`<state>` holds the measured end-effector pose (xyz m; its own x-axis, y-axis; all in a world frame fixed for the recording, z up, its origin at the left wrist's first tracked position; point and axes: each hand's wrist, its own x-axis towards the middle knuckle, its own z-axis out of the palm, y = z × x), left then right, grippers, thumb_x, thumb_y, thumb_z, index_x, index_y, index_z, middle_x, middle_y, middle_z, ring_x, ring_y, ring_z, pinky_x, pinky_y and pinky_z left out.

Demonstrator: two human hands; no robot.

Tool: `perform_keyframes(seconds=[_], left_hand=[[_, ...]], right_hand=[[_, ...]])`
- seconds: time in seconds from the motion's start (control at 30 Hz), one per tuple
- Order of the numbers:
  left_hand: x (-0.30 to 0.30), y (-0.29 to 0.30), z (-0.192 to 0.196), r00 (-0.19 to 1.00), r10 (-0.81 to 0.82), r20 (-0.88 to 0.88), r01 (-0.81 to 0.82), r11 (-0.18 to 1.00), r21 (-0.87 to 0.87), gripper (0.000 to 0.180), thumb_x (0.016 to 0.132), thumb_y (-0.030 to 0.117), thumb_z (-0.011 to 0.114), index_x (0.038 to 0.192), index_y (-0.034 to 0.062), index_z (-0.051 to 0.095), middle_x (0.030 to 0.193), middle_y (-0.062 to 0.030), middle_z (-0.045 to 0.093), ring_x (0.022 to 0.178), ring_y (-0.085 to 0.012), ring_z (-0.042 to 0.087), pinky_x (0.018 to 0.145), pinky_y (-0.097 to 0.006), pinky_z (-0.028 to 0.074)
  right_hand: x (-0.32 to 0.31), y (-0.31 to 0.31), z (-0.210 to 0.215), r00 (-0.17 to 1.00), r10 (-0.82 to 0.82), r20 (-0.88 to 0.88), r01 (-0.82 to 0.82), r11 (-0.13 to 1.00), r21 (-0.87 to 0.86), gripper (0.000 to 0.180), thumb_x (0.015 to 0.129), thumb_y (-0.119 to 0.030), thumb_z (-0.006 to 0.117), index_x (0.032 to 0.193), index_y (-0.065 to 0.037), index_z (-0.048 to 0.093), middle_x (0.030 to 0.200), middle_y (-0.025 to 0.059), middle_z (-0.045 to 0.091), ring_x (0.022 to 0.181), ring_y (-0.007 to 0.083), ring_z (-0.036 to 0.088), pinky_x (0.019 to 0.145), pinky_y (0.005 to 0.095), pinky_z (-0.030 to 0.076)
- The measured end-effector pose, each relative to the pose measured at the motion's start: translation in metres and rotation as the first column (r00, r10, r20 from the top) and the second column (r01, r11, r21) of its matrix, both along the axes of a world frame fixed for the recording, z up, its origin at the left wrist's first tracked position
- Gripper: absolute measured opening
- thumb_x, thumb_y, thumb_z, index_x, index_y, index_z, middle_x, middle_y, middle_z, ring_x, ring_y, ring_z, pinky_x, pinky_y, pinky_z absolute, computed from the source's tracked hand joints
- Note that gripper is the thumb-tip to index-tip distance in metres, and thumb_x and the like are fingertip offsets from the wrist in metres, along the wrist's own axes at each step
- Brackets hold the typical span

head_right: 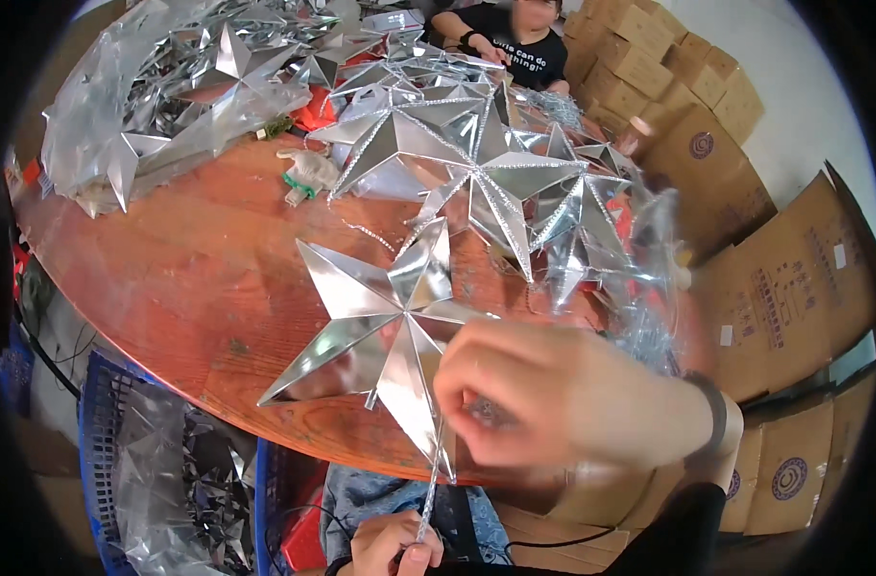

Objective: Assembling decorative metallic stars by gluing on silver chain accents using a hot glue gun.

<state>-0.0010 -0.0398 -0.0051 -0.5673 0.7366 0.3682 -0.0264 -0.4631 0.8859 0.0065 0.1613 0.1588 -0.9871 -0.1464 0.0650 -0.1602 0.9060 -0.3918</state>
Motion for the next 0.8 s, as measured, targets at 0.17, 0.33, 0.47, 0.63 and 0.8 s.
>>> perform_keyframes(seconds=[0.17, 0.33, 0.47, 0.63, 0.8], left_hand=[[-0.006, -0.004, -0.006, 0.990, 0.029, -0.136, -0.035, 0.999, -0.038, 0.008, 0.082, -0.003, 0.055, 0.074, -0.0008, 0.053, 0.063, -0.0125, 0.054, 0.052, -0.0261, 0.052, 0.049, -0.032, 0.042], [-0.008, -0.006, -0.005, 0.966, 0.061, -0.253, -0.082, 0.994, -0.075, 0.006, 0.080, -0.001, 0.058, 0.075, 0.0001, 0.055, 0.065, -0.0127, 0.054, 0.055, -0.0293, 0.053, 0.051, -0.035, 0.043], [-0.002, -0.003, 0.000, 0.959, 0.018, -0.283, -0.040, 0.996, -0.074, 0.003, 0.080, 0.001, 0.059, 0.078, 0.0002, 0.057, 0.067, -0.0124, 0.055, 0.058, -0.0305, 0.054, 0.053, -0.036, 0.044], [0.002, 0.001, 0.002, 0.938, 0.038, -0.344, -0.038, 0.999, 0.007, 0.010, 0.073, 0.003, 0.067, 0.079, 0.0023, 0.058, 0.068, -0.0099, 0.056, 0.059, -0.0271, 0.056, 0.054, -0.034, 0.046], [0.008, 0.012, -0.003, 0.904, 0.113, -0.411, -0.090, 0.993, 0.077, 0.013, 0.072, 0.004, 0.068, 0.081, 0.0009, 0.059, 0.069, -0.0092, 0.058, 0.060, -0.0259, 0.058, 0.054, -0.034, 0.049]], right_hand=[[-0.017, 0.013, -0.003, 0.992, -0.119, 0.050, 0.125, 0.982, -0.139, 0.020, 0.070, 0.006, 0.066, 0.086, -0.003, 0.058, 0.090, 0.0060, 0.059, 0.073, 0.0126, 0.056, 0.063, 0.0249, 0.047], [-0.021, 0.019, -0.003, 0.985, -0.168, 0.048, 0.171, 0.984, -0.054, 0.020, 0.075, 0.002, 0.063, 0.090, -0.003, 0.051, 0.088, 0.0043, 0.052, 0.074, 0.0139, 0.054, 0.066, 0.0246, 0.045], [-0.021, 0.031, -0.011, 0.985, -0.151, -0.082, 0.154, 0.988, 0.024, 0.019, 0.076, 0.004, 0.062, 0.090, -0.002, 0.051, 0.088, 0.0052, 0.051, 0.072, 0.0138, 0.053, 0.066, 0.0251, 0.045], [-0.035, 0.040, -0.031, 0.981, -0.183, -0.059, 0.181, 0.982, -0.046, 0.016, 0.075, 0.007, 0.059, 0.087, -0.002, 0.054, 0.089, 0.0056, 0.055, 0.074, 0.0135, 0.054, 0.066, 0.0241, 0.045], [-0.039, 0.045, -0.045, 0.987, -0.140, -0.075, 0.134, 0.988, -0.074, 0.014, 0.077, 0.006, 0.060, 0.089, -0.001, 0.055, 0.090, 0.0050, 0.056, 0.072, 0.0113, 0.054, 0.065, 0.0231, 0.045]])
